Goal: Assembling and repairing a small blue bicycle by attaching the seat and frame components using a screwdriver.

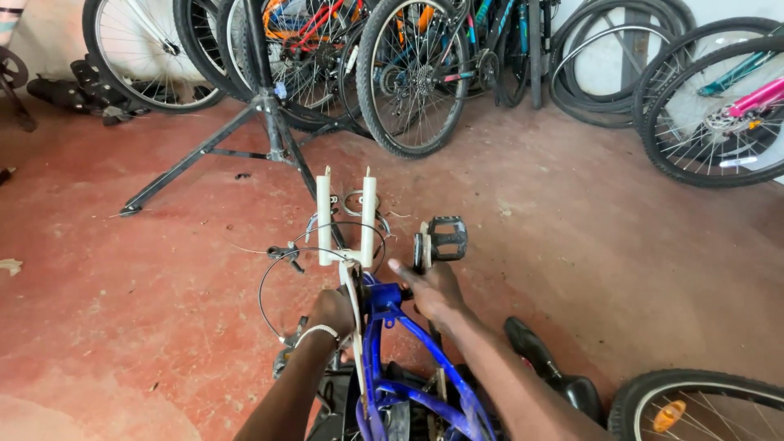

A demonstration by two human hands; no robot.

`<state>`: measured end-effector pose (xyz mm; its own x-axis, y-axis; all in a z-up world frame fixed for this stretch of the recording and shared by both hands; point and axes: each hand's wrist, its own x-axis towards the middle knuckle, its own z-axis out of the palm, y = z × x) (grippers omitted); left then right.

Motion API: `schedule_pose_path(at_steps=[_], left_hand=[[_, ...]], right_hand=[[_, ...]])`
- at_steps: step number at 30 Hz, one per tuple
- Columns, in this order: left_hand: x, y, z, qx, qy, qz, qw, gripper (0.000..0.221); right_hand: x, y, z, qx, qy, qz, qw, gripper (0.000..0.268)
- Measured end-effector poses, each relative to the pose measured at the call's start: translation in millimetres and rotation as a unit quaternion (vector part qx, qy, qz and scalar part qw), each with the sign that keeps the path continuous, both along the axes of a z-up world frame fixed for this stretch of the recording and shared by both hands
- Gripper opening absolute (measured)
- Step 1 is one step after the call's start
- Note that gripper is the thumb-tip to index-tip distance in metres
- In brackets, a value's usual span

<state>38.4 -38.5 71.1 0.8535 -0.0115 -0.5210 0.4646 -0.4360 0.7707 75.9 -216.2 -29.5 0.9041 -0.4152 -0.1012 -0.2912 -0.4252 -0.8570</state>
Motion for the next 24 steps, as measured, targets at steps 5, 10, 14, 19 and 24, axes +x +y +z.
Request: schedule_pose_path(at_steps=[5, 10, 14, 19, 24], left_hand=[[22.7, -7.0, -44.8, 0.093, -0.036, -0.054, 0.994, 0.058], [13.4, -0.1, -37.2, 0.133, -0.051, -0.059, 0.988, 0.059], [-3.4, 14.0, -53.1, 0.141, -0.138, -0.011, 0.98, 0.058], [-9.4, 35.7, -107.1, 0.124, -0.368, -0.01, 0.921, 0.038], [-24.2, 28.0, -103.2, -0.022, -0.341, -0.005, 0.94, 0.043]], right_hand=[[-15.6, 5.4, 10.6, -0.019, -0.011, -0.045, 0.999, 0.042], [-26.8, 19.3, 21.6, 0.015, -0.042, -0.054, 0.998, 0.035], [-32.0, 35.7, 29.9, 0.034, -0.066, -0.035, 0.997, 0.037], [-35.8, 40.2, 35.3, 0.035, -0.053, -0.018, 0.998, 0.042], [-41.9, 26.0, 41.0, -0.033, -0.052, 0.006, 0.998, 0.046]])
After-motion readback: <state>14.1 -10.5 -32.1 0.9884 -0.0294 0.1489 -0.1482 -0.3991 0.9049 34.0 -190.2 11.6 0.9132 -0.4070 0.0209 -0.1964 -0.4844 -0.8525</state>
